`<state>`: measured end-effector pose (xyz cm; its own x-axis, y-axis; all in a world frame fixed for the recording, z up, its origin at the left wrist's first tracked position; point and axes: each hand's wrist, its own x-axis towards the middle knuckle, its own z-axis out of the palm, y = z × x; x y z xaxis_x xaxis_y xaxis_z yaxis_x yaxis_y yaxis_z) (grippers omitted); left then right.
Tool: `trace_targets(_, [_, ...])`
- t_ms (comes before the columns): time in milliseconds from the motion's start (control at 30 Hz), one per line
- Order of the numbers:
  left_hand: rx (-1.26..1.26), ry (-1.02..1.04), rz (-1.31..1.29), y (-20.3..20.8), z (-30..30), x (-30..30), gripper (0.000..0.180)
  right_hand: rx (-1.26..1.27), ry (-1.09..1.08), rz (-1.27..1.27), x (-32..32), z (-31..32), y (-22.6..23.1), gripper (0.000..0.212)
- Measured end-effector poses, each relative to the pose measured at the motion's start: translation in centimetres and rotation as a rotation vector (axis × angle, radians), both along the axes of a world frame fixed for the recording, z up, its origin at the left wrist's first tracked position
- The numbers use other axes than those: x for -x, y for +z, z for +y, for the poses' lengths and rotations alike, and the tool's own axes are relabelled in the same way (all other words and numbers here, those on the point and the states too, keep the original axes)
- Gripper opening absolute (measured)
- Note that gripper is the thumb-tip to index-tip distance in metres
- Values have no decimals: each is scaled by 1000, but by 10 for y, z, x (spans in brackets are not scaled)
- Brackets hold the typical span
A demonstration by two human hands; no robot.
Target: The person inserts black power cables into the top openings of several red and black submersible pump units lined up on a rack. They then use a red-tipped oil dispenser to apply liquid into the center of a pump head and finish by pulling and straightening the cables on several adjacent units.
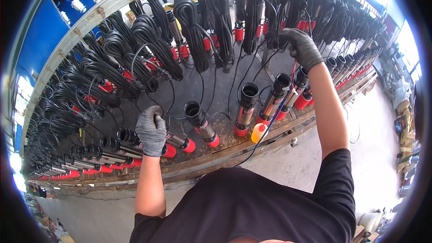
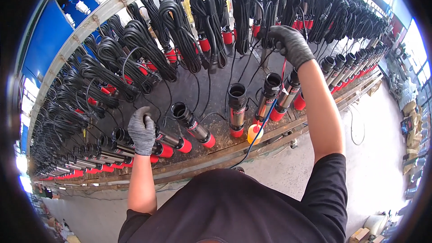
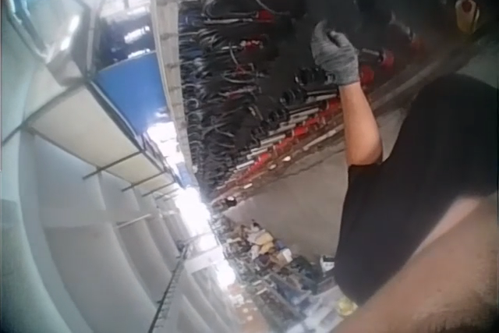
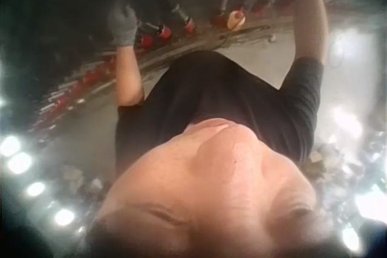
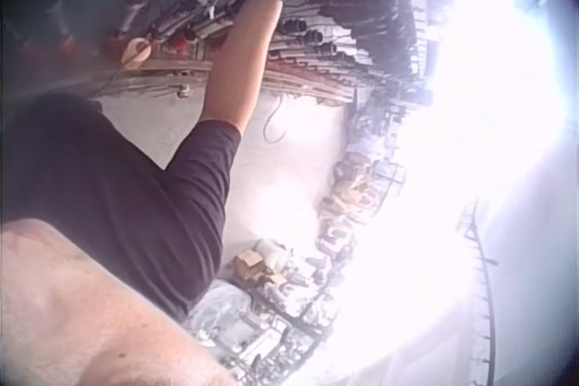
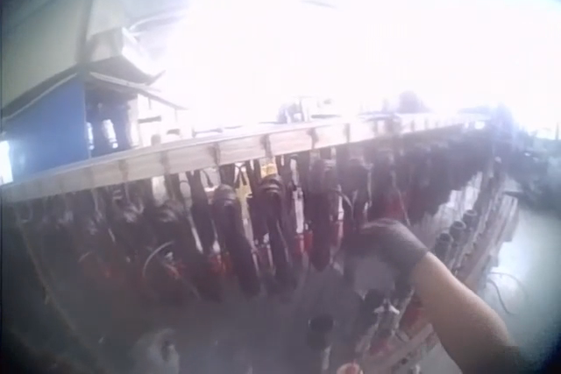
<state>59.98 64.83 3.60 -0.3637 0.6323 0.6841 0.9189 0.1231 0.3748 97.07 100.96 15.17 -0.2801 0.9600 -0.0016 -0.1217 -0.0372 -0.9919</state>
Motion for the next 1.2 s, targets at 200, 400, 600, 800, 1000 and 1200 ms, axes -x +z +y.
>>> trace_targets(200, [-16,55,14,-5,-2,2,25,-153,98,-273,28,28,-16,25])
trace_targets(400, [-14,66,11,-4,-7,0,27,-43,160,-22,-1,8,-8,21])
trace_targets(600, [27,51,-11,-3,-5,-1,28,-19,205,-123,-55,28,-27,37])
trace_targets(800, [102,115,246,24,2,-22,33,-284,86,-346,-39,34,-54,32])
trace_targets(1000, [32,-212,26,35,50,-75,34,-255,206,-179,-35,23,-73,23])
trace_targets(1200, [79,-219,-148,6,79,-80,24,-345,341,-124,-49,30,-72,26])
